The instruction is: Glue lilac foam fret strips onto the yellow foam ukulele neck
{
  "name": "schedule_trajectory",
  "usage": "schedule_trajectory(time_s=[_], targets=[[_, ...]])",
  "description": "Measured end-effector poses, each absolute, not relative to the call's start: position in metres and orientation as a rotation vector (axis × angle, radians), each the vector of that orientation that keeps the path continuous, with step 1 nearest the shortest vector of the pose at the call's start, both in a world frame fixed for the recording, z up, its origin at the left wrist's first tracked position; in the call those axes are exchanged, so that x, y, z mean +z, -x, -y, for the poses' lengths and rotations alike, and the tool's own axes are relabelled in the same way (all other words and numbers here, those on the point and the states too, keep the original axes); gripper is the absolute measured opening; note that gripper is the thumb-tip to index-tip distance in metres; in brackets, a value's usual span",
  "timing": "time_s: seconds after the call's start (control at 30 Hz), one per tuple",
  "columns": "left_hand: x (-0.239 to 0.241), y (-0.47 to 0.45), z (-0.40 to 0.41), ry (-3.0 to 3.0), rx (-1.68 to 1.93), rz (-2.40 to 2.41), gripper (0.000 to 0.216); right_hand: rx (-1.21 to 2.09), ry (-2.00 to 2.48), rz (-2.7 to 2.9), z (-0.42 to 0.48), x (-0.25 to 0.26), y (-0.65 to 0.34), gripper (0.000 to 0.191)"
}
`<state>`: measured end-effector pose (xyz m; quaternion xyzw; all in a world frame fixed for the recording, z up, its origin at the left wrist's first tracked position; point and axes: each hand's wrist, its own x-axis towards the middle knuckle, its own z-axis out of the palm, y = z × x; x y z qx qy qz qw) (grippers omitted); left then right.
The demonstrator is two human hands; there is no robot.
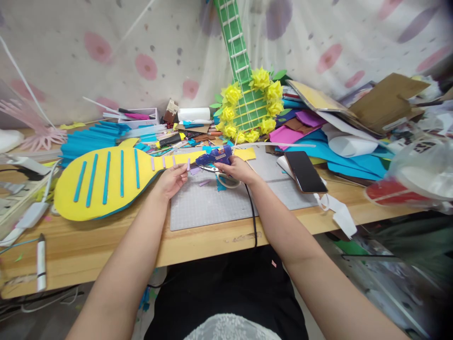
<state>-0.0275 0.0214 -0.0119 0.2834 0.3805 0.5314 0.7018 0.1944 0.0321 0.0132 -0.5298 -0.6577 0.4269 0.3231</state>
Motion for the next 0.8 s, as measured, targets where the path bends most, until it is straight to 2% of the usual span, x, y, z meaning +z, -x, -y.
schedule_trajectory(time_s=[0.3,0.6,0.8], targets=[[-0.0098,0.0273,-0.0204,-0.631,1.175,-0.857,0.009,1.149,1.360,1.709,-0.0322,0.0139,-0.1946,0.035],[-0.0139,0.0285,-0.0229,-0.640,1.174,-0.851,0.017,1.076,1.414,1.764,-0.0332,0.0120,-0.1966,0.043],[-0.0124,0.0277,-0.0222,-0.652,1.167,-0.843,0.019,1.105,1.368,1.742,-0.0331,0.0118,-0.1959,0.038]])
